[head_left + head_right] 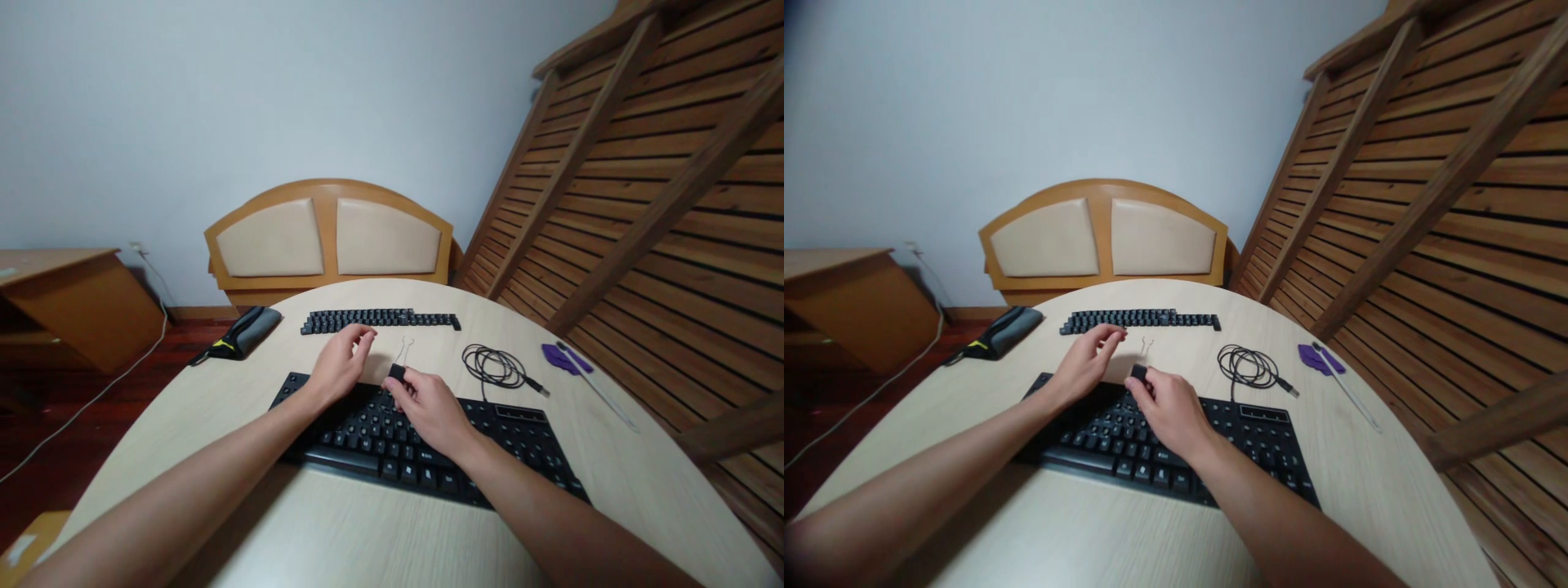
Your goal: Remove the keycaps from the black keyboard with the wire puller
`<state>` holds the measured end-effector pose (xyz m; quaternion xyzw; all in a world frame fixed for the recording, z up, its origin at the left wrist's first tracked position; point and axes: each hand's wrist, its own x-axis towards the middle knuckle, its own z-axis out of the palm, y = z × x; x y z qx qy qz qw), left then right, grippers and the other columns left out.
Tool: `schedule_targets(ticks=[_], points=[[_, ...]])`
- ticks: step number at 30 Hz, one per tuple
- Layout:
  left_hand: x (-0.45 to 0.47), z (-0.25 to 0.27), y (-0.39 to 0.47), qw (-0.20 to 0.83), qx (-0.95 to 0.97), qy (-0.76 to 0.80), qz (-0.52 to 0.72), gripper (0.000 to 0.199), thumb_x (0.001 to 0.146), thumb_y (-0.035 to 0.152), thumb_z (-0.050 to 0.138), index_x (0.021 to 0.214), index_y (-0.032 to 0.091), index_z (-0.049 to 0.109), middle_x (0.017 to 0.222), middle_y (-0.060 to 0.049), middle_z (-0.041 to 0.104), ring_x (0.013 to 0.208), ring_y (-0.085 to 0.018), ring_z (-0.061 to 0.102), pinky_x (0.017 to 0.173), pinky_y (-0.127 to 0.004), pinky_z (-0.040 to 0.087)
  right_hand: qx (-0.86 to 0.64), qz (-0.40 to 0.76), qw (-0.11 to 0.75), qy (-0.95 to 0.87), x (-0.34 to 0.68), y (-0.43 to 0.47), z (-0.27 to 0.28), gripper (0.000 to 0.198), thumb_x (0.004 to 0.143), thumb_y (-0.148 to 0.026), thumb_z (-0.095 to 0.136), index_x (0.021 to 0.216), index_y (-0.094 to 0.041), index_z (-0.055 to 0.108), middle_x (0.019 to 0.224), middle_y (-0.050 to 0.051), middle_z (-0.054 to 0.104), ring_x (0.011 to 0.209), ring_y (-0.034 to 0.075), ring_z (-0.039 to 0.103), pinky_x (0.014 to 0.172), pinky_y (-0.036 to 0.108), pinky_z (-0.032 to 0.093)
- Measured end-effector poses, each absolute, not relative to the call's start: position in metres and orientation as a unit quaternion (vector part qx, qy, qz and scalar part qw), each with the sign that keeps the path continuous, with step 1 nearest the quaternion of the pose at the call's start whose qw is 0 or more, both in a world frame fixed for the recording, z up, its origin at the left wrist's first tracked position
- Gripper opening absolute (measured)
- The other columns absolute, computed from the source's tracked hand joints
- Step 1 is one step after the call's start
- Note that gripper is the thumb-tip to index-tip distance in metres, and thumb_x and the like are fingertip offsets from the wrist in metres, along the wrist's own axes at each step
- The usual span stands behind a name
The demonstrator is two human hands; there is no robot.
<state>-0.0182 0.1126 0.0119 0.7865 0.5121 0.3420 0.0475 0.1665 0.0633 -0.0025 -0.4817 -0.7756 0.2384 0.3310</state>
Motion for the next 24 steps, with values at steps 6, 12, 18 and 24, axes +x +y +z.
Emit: schedule_targets(ticks=[6,12,18,24], points=[[-0.013,0.014,0.041,0.266,0.760,0.424,0.414,0.019,0.096,0.030,0.050,0.103,0.019,0.064,0.098,-0.005,0.068,0.091,-0.020,0.063,0.083,-0.032,0.048,-0.437,0.169,0.326,-0.821,0.167,0.060,-0.002,0.029,0.095,-0.034,0.050,0.070,-0.020,0.054,0.064,-0.001,0.057,0.058,0.013,0.052,0.056,0.024,0.034],[-0.018,-0.001,0.039,0.340,0.716,0.409,0.452,0.011,0.089,0.029,0.062,0.091,0.018,0.063,0.087,-0.002,0.064,0.082,-0.017,0.060,0.076,-0.028,0.046,-0.394,0.141,0.308,-0.854,0.166,0.057,-0.001,0.031,0.094,-0.030,0.053,0.065,-0.019,0.050,0.064,-0.002,0.055,0.062,0.013,0.055,0.060,0.025,0.038],[-0.024,-0.007,0.041,0.379,0.648,0.434,0.499,0.014,0.093,0.032,0.057,0.091,0.018,0.059,0.080,0.000,0.062,0.074,-0.015,0.059,0.070,-0.026,0.046,-0.360,0.193,0.305,-0.860,0.165,0.057,0.002,0.009,0.090,-0.024,0.058,0.083,-0.020,0.062,0.076,-0.001,0.064,0.069,0.013,0.059,0.068,0.025,0.043],[-0.031,-0.004,0.033,0.384,0.637,0.458,0.486,0.014,0.090,0.032,0.060,0.089,0.018,0.060,0.082,-0.002,0.065,0.074,-0.016,0.062,0.068,-0.027,0.050,-0.388,0.217,0.302,-0.843,0.167,0.057,0.002,0.016,0.093,-0.021,0.050,0.089,-0.021,0.065,0.080,-0.001,0.067,0.070,0.013,0.060,0.068,0.026,0.045]])
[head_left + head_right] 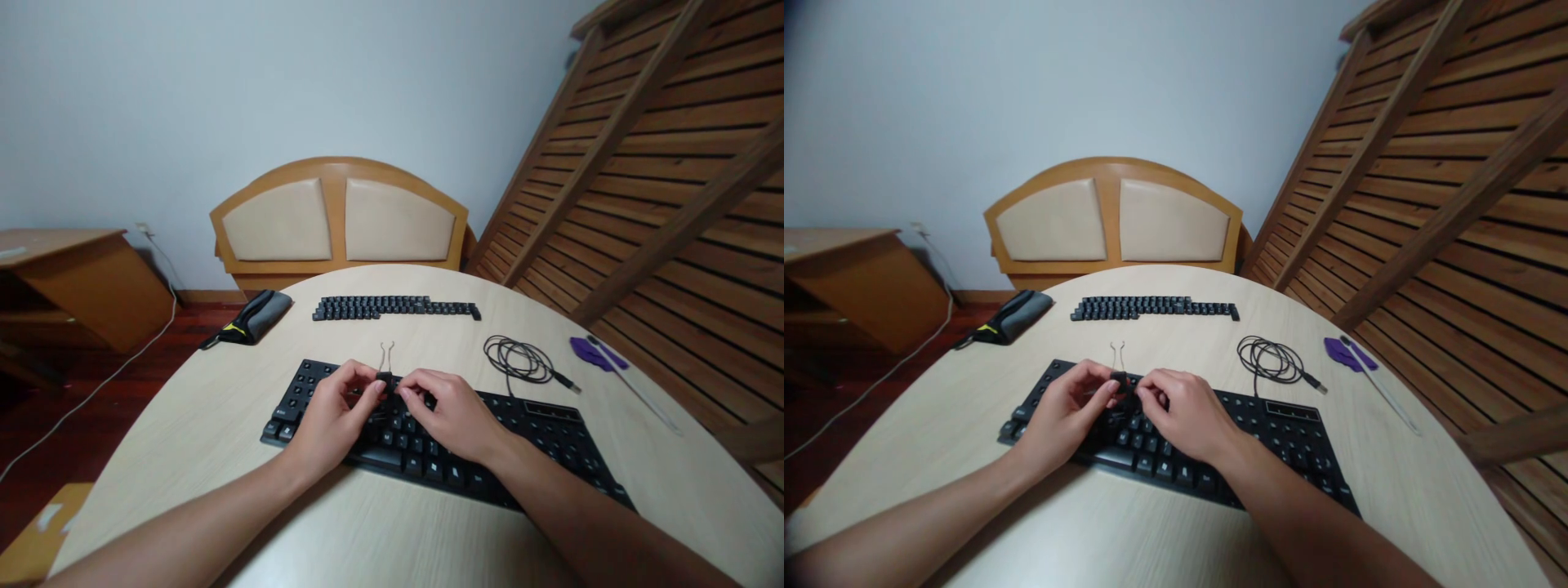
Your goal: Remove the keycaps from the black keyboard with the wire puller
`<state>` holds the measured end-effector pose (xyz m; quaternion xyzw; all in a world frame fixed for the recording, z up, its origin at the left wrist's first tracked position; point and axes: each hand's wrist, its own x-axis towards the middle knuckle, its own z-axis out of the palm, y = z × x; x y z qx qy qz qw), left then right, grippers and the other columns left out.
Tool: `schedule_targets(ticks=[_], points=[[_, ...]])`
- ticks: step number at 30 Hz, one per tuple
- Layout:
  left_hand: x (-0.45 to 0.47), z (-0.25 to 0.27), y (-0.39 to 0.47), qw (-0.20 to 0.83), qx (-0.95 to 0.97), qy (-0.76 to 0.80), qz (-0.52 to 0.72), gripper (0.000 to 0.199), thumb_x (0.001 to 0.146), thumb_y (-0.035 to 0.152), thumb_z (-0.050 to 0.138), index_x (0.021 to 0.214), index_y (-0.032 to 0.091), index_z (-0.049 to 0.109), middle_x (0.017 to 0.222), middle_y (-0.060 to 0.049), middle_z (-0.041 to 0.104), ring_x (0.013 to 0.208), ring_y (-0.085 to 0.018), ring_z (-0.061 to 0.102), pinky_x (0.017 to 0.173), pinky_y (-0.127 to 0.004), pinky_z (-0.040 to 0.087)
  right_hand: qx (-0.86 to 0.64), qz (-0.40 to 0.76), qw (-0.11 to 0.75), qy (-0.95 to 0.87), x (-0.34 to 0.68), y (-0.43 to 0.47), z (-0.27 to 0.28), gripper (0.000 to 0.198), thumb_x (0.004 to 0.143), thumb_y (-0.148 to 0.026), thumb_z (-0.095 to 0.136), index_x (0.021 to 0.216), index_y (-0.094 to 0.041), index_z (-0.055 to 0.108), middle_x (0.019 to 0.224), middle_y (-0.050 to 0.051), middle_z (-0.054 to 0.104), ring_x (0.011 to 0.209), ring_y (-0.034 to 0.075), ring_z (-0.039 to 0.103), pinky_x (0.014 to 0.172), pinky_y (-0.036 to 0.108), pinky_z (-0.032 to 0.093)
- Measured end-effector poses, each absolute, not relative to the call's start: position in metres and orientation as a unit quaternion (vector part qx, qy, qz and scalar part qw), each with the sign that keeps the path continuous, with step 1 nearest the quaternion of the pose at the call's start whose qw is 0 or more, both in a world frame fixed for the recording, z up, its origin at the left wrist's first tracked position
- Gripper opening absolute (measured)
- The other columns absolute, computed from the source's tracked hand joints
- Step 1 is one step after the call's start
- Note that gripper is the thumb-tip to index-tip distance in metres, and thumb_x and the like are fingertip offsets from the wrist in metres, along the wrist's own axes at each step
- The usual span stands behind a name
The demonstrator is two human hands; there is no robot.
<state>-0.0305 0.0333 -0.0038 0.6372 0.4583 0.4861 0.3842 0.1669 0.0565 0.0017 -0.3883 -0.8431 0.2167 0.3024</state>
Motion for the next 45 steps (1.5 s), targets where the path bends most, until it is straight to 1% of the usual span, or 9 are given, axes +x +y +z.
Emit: schedule_targets(ticks=[7,12,19,24,28,32,35,40,45], points=[[-0.031,-0.006,0.032,0.378,0.645,0.440,0.497,0.011,0.091,0.030,0.058,0.095,0.019,0.059,0.090,-0.003,0.065,0.079,-0.017,0.064,0.073,-0.030,0.053,-0.334,0.213,0.291,-0.871,0.166,0.056,0.003,0.007,0.088,-0.024,0.061,0.092,-0.021,0.065,0.077,-0.001,0.065,0.073,0.014,0.060,0.074,0.029,0.045],[-0.029,-0.005,0.030,0.373,0.667,0.437,0.475,0.009,0.090,0.028,0.058,0.093,0.019,0.059,0.089,-0.003,0.064,0.080,-0.017,0.063,0.072,-0.029,0.052,-0.331,0.201,0.283,-0.878,0.166,0.058,0.002,0.010,0.091,-0.023,0.057,0.084,-0.020,0.064,0.076,0.000,0.064,0.074,0.015,0.060,0.073,0.029,0.043],[-0.030,-0.005,0.029,0.358,0.660,0.457,0.477,0.008,0.091,0.028,0.057,0.094,0.020,0.057,0.090,-0.002,0.062,0.083,-0.017,0.061,0.072,-0.028,0.051,-0.348,0.224,0.292,-0.862,0.165,0.058,0.003,0.011,0.091,-0.019,0.053,0.087,-0.020,0.063,0.079,-0.001,0.065,0.075,0.014,0.059,0.073,0.027,0.044],[-0.030,-0.006,0.033,0.383,0.649,0.455,0.475,0.008,0.090,0.027,0.057,0.090,0.020,0.053,0.086,-0.001,0.059,0.076,-0.015,0.059,0.069,-0.027,0.049,-0.349,0.227,0.270,-0.868,0.165,0.056,0.005,0.011,0.081,-0.016,0.061,0.091,-0.021,0.062,0.079,0.000,0.064,0.076,0.015,0.059,0.074,0.029,0.045],[-0.032,-0.008,0.035,0.419,0.629,0.439,0.485,0.013,0.090,0.026,0.058,0.086,0.021,0.047,0.088,-0.002,0.060,0.079,-0.016,0.060,0.069,-0.028,0.049,-0.357,0.234,0.226,-0.876,0.167,0.053,0.012,0.030,0.071,-0.022,0.074,0.098,-0.022,0.061,0.089,0.002,0.065,0.085,0.019,0.059,0.078,0.032,0.047],[-0.031,-0.008,0.035,0.460,0.599,0.419,0.504,0.017,0.091,0.029,0.055,0.084,0.022,0.041,0.094,-0.005,0.064,0.092,-0.019,0.062,0.069,-0.029,0.052,-0.369,0.247,0.188,-0.876,0.170,0.048,0.021,0.031,0.075,-0.027,0.075,0.102,-0.023,0.060,0.104,0.005,0.065,0.099,0.022,0.059,0.086,0.034,0.046],[-0.029,-0.005,0.034,0.467,0.598,0.421,0.497,0.020,0.090,0.030,0.055,0.082,0.023,0.038,0.094,-0.006,0.064,0.092,-0.020,0.063,0.067,-0.029,0.053,-0.364,0.259,0.175,-0.877,0.171,0.047,0.022,0.032,0.077,-0.027,0.074,0.105,-0.023,0.059,0.106,0.006,0.065,0.102,0.023,0.059,0.087,0.034,0.047],[-0.031,-0.003,0.034,0.439,0.625,0.430,0.481,0.016,0.088,0.028,0.057,0.083,0.022,0.043,0.091,-0.003,0.061,0.085,-0.018,0.061,0.070,-0.031,0.053,-0.337,0.266,0.201,-0.880,0.172,0.055,0.012,0.034,0.075,-0.028,0.076,0.104,-0.022,0.059,0.105,0.005,0.064,0.102,0.022,0.058,0.089,0.034,0.047],[-0.034,-0.006,0.035,0.455,0.654,0.404,0.449,0.014,0.090,0.030,0.059,0.085,0.020,0.050,0.094,-0.004,0.060,0.082,-0.016,0.059,0.072,-0.030,0.052,-0.303,0.257,0.242,-0.885,0.172,0.059,0.003,0.023,0.078,-0.023,0.071,0.099,-0.021,0.060,0.098,0.005,0.065,0.098,0.021,0.058,0.088,0.034,0.047]])
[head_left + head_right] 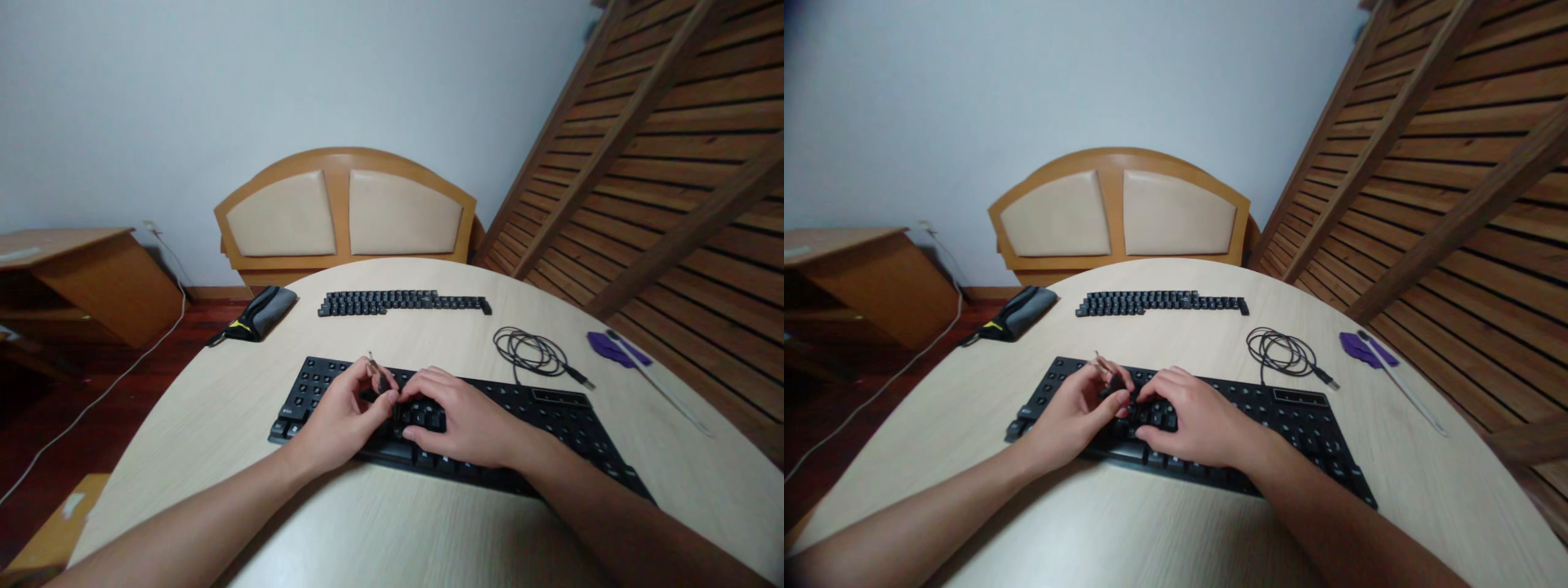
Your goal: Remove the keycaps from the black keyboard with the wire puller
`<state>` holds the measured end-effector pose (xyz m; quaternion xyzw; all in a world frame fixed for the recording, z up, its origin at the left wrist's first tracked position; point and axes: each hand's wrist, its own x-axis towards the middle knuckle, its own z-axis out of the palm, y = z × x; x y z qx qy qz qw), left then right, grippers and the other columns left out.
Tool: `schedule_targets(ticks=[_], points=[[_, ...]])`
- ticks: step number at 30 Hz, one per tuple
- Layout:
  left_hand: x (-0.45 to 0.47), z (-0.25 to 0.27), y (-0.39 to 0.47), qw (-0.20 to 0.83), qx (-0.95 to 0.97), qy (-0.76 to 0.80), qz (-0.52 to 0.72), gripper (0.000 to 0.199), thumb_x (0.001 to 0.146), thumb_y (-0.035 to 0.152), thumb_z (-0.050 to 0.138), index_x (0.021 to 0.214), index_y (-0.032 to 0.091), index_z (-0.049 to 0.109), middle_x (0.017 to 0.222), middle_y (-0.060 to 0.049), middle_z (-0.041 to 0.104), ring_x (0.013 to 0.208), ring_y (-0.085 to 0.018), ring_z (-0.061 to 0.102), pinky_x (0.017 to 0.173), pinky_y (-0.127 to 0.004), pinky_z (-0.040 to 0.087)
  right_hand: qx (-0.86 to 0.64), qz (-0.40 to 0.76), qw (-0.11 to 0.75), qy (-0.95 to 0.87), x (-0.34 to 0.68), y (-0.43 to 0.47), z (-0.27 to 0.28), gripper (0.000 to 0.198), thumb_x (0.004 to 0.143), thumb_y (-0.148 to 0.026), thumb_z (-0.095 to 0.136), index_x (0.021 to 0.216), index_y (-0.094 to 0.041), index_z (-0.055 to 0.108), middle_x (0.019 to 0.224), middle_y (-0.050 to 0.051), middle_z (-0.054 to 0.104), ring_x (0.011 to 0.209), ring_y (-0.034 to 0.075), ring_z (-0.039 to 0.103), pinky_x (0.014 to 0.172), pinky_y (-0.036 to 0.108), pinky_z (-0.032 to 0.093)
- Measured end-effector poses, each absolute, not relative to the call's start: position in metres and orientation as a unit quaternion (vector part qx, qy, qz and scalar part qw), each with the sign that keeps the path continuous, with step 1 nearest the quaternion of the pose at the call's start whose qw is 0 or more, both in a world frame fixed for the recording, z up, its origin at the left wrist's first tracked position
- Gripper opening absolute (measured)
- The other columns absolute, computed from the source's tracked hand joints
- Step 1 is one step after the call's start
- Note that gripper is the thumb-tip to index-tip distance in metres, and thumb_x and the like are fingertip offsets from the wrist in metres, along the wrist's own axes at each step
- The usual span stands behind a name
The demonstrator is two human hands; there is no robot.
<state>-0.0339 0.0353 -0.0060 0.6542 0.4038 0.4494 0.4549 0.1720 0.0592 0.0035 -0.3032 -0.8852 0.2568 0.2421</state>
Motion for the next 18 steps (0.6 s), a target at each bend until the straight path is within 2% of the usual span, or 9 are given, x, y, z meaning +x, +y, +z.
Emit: schedule_targets(ticks=[5,9,14,18], points=[[-0.034,-0.002,0.035,0.448,0.666,0.418,0.426,0.017,0.089,0.033,0.060,0.090,0.020,0.049,0.090,-0.004,0.062,0.081,-0.017,0.061,0.070,-0.029,0.051,-0.297,0.228,0.256,-0.891,0.170,0.058,0.005,0.020,0.077,-0.020,0.069,0.095,-0.021,0.061,0.094,0.006,0.066,0.096,0.023,0.057,0.087,0.037,0.046],[-0.037,0.008,0.033,0.344,0.735,0.449,0.373,0.010,0.091,0.028,0.057,0.098,0.021,0.057,0.092,-0.004,0.067,0.082,-0.019,0.063,0.072,-0.030,0.049,-0.291,0.230,0.262,-0.891,0.169,0.058,0.006,0.020,0.077,-0.020,0.069,0.095,-0.022,0.062,0.094,0.005,0.066,0.098,0.023,0.056,0.087,0.037,0.047],[-0.044,0.010,0.035,0.191,0.792,0.503,0.288,0.014,0.090,0.027,0.053,0.086,0.019,0.064,0.081,-0.005,0.068,0.074,-0.021,0.061,0.069,-0.033,0.045,-0.287,0.233,0.264,-0.891,0.170,0.059,0.004,0.021,0.076,-0.019,0.069,0.096,-0.021,0.062,0.099,0.006,0.064,0.099,0.022,0.057,0.089,0.036,0.047],[-0.046,0.003,0.039,0.146,0.806,0.520,0.242,0.032,0.093,0.034,0.049,0.066,0.020,0.057,0.064,-0.003,0.059,0.060,-0.020,0.055,0.058,-0.031,0.037,-0.302,0.239,0.273,-0.881,0.170,0.059,0.002,0.016,0.076,-0.020,0.070,0.092,-0.021,0.064,0.109,0.007,0.063,0.104,0.021,0.058,0.093,0.036,0.047]])
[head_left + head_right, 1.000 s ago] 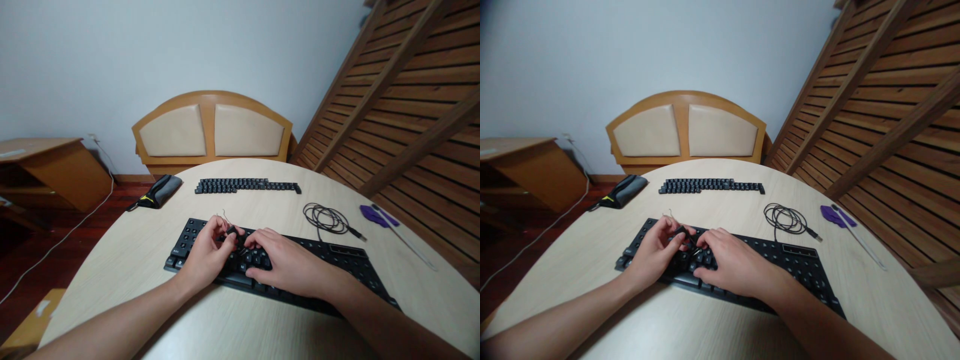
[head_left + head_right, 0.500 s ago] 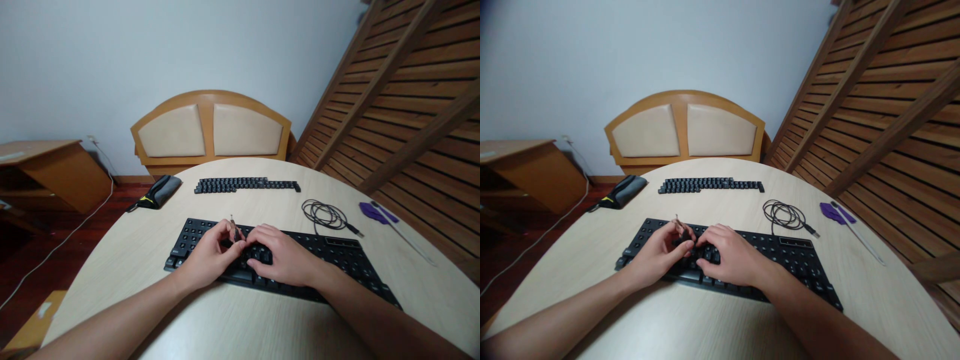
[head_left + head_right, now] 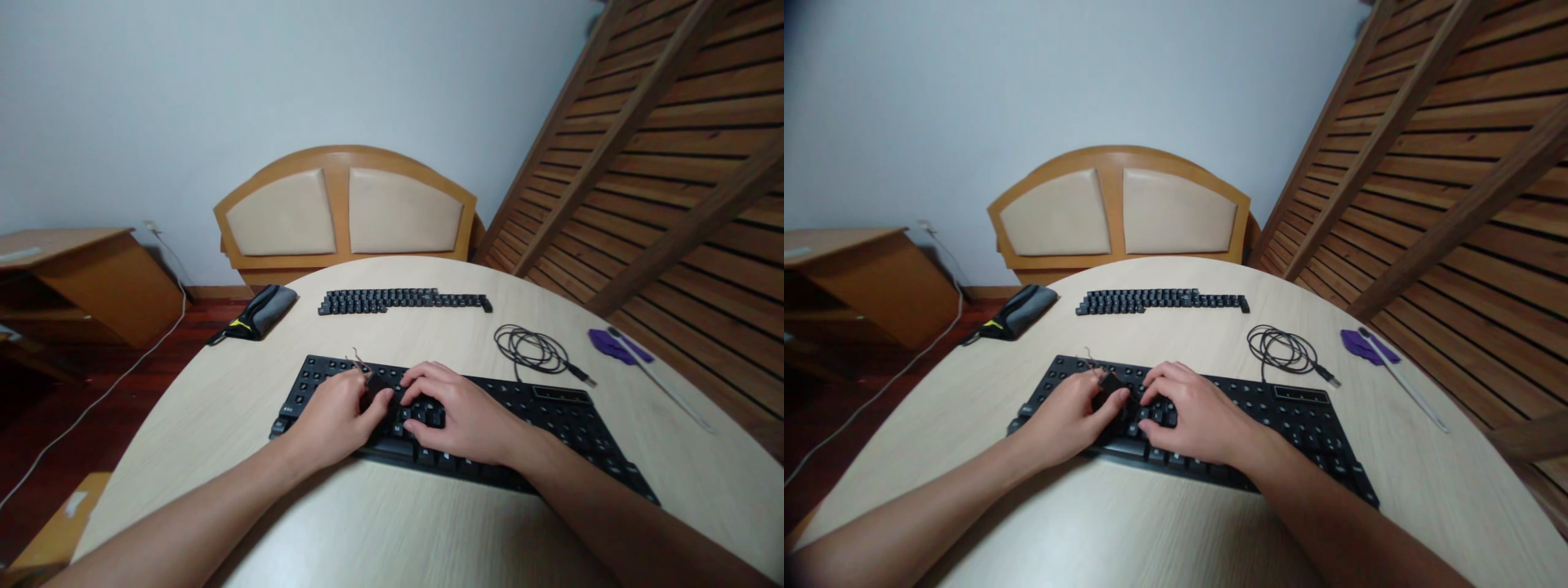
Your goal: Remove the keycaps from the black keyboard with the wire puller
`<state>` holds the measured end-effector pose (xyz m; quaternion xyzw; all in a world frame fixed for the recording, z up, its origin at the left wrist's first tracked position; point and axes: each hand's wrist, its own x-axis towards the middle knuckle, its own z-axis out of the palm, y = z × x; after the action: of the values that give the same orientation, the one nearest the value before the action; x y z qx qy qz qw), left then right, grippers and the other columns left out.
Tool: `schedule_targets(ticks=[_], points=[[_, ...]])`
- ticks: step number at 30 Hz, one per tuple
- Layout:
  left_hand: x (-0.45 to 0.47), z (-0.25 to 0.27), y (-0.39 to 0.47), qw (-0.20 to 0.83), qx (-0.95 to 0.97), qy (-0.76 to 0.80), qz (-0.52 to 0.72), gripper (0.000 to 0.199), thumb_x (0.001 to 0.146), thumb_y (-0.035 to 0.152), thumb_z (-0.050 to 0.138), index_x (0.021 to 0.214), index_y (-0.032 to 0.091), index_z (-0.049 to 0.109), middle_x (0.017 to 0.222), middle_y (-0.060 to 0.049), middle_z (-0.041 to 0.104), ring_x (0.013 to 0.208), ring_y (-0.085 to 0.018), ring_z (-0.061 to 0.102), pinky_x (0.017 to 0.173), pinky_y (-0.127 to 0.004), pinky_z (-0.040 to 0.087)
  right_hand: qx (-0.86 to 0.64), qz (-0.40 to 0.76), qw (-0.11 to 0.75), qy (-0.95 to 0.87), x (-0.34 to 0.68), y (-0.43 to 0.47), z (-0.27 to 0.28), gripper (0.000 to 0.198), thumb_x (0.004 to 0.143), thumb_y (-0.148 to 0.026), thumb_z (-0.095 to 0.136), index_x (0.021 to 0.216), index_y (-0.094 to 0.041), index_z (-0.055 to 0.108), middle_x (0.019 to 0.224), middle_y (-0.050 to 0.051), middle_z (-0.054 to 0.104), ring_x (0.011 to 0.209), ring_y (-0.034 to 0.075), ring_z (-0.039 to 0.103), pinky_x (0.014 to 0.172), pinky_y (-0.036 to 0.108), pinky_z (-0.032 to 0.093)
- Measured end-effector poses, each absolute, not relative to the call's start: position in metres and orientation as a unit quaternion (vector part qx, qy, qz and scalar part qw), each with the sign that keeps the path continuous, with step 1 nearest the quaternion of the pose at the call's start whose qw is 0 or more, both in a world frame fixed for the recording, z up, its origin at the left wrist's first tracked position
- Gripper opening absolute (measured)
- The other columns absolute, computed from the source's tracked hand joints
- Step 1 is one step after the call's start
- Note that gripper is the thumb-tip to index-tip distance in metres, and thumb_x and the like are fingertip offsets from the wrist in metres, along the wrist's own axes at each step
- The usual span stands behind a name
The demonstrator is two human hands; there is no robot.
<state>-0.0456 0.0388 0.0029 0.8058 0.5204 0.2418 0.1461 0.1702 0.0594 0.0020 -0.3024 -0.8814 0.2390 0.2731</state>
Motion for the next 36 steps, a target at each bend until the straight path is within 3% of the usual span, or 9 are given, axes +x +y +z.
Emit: schedule_targets(ticks=[3,8,13,23,36], points=[[-0.044,0.001,0.039,0.142,0.812,0.507,0.251,0.038,0.094,0.036,0.049,0.060,0.020,0.054,0.062,-0.002,0.057,0.059,-0.019,0.054,0.057,-0.031,0.035,-0.307,0.236,0.270,-0.881,0.170,0.060,0.002,0.011,0.078,-0.020,0.070,0.088,-0.020,0.065,0.105,0.007,0.066,0.102,0.021,0.060,0.092,0.036,0.048],[-0.041,0.006,0.038,0.204,0.817,0.476,0.253,0.035,0.098,0.031,0.042,0.069,0.019,0.058,0.069,-0.003,0.063,0.066,-0.019,0.058,0.064,-0.031,0.041,-0.305,0.224,0.271,-0.885,0.170,0.061,0.002,0.007,0.078,-0.020,0.070,0.086,-0.020,0.068,0.101,0.007,0.070,0.100,0.021,0.062,0.090,0.037,0.049],[-0.040,0.011,0.037,0.223,0.809,0.491,0.235,0.042,0.098,0.029,0.037,0.061,0.018,0.055,0.068,-0.005,0.063,0.066,-0.019,0.059,0.069,-0.031,0.043,-0.290,0.209,0.277,-0.892,0.170,0.061,0.000,0.005,0.079,-0.020,0.069,0.084,-0.019,0.070,0.103,0.008,0.071,0.098,0.020,0.064,0.089,0.036,0.051],[-0.042,0.009,0.037,0.277,0.775,0.519,0.230,0.050,0.099,0.040,0.031,0.065,0.016,0.059,0.060,-0.001,0.055,0.057,-0.015,0.052,0.058,-0.027,0.036,-0.278,0.203,0.291,-0.892,0.168,0.062,-0.005,0.002,0.079,-0.018,0.068,0.079,-0.019,0.068,0.093,0.005,0.075,0.094,0.020,0.067,0.089,0.035,0.052],[-0.043,0.010,0.039,0.307,0.764,0.520,0.228,0.053,0.098,0.044,0.030,0.064,0.016,0.061,0.055,0.001,0.048,0.053,-0.014,0.046,0.054,-0.026,0.033,-0.304,0.219,0.298,-0.878,0.168,0.062,-0.007,0.003,0.075,-0.019,0.071,0.078,-0.020,0.071,0.095,0.003,0.077,0.096,0.019,0.069,0.091,0.034,0.052]])
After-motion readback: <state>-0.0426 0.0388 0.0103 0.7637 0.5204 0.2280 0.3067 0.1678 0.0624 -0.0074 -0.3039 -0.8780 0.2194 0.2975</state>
